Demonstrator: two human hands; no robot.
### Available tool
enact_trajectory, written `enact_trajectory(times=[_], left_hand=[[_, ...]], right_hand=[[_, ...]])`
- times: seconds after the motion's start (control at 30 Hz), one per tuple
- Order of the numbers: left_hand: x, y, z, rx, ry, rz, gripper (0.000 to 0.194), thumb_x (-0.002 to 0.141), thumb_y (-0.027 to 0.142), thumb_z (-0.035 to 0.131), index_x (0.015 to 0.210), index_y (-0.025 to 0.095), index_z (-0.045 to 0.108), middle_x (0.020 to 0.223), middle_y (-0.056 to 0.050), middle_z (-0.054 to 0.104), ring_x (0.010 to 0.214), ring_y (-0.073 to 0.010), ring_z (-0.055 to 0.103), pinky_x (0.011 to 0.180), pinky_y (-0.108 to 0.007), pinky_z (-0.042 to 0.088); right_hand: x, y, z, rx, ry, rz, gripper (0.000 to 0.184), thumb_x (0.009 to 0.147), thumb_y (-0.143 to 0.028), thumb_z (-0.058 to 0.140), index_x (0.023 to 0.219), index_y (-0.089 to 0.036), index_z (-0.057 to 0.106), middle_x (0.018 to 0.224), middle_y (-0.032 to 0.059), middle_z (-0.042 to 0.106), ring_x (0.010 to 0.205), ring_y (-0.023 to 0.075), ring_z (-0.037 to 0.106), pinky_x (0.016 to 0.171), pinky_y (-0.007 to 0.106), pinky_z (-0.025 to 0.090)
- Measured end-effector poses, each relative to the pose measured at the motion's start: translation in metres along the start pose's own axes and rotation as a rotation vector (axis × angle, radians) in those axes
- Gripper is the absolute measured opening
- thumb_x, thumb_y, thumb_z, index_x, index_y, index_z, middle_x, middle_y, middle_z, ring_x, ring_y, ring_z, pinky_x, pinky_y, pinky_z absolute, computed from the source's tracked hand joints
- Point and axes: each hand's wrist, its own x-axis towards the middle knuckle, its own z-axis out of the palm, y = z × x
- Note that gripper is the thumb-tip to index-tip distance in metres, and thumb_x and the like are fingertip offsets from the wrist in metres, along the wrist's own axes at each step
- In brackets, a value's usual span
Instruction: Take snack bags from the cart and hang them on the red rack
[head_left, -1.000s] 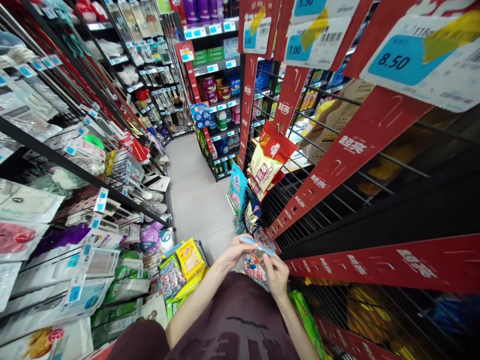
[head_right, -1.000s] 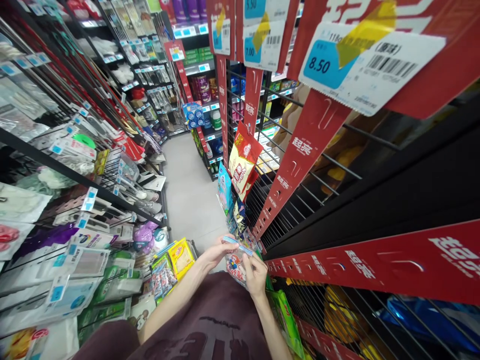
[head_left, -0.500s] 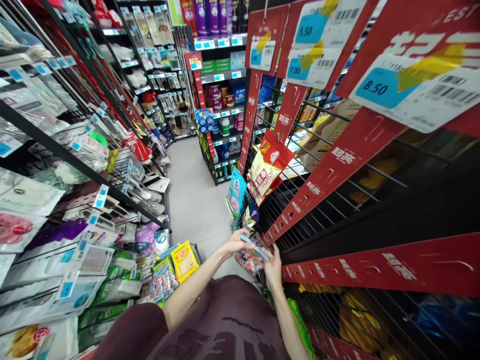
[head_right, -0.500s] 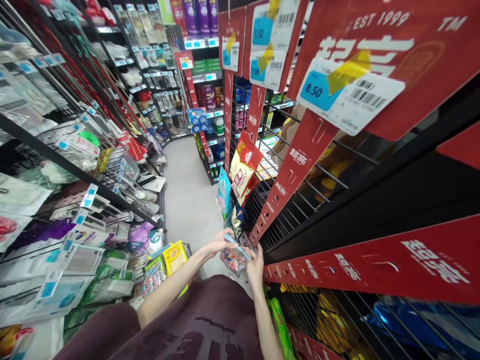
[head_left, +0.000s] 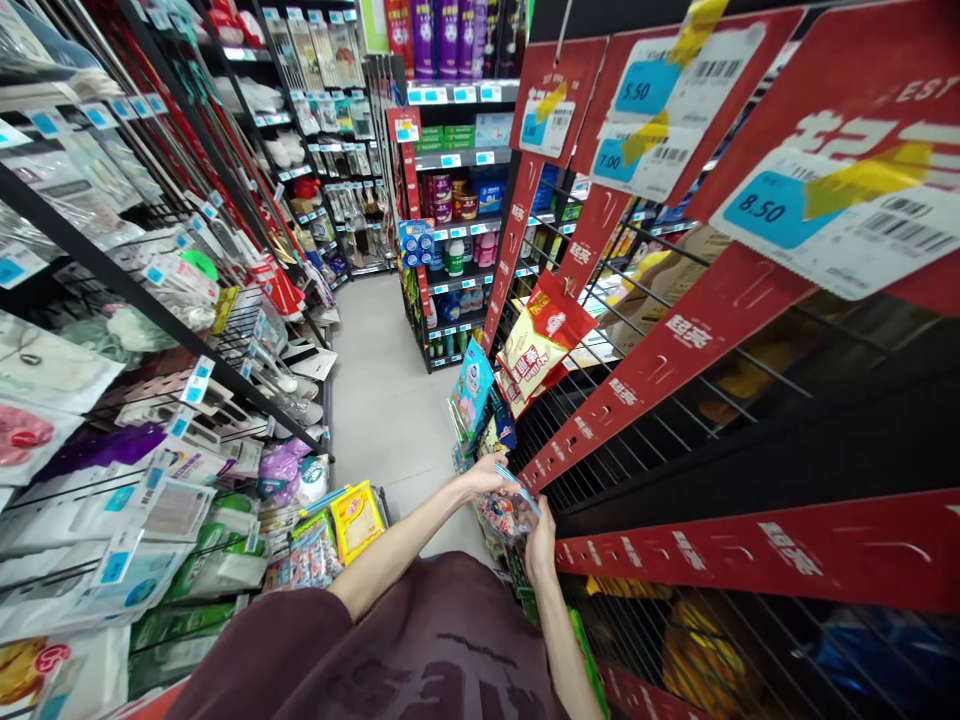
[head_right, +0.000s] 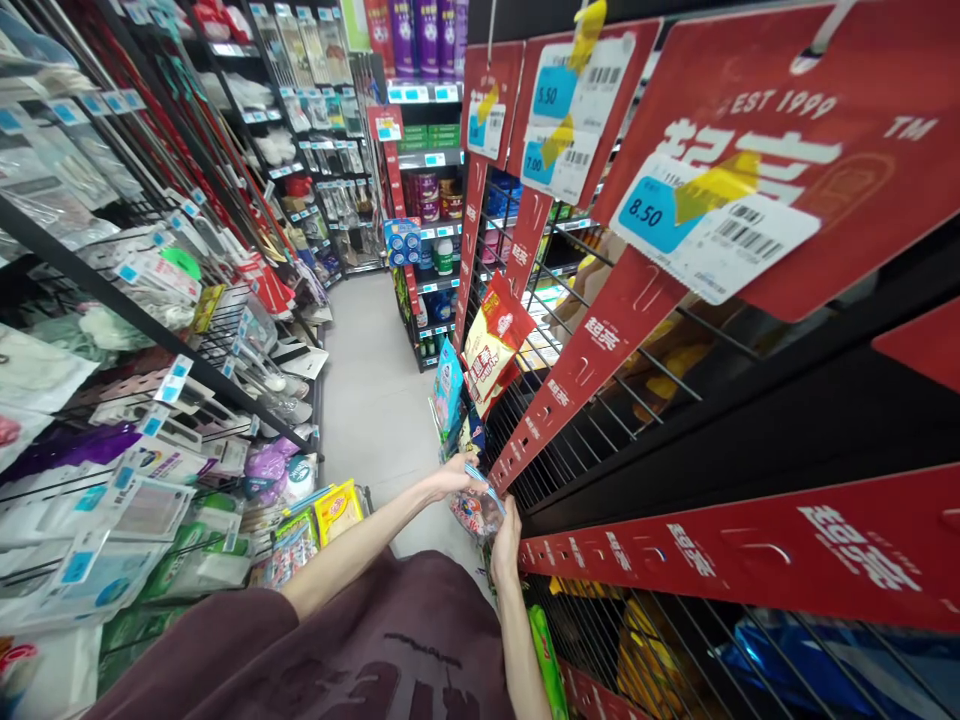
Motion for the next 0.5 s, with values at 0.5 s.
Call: enact_trajectory(times=[0.5], left_hand=[[0.013, -0.009, 0.002, 0.109, -0.026, -0.033, 0.048, 0.059, 0.014, 0.079, 0.089, 0.019, 0.042, 0.051, 0.006, 0.057, 0.041, -0.0083, 0.048, 0.041, -0.017, 0.036]], right_hand=[[-0.005, -0.008, 0.003, 0.138, -0.094, 0.087, 0.063, 0.079, -0.074, 0.044, 0.110, -0.022, 0.062, 0.070, -0.0025, 0.053, 0.058, 0.0128, 0.042, 0.057, 0.024, 0.038]])
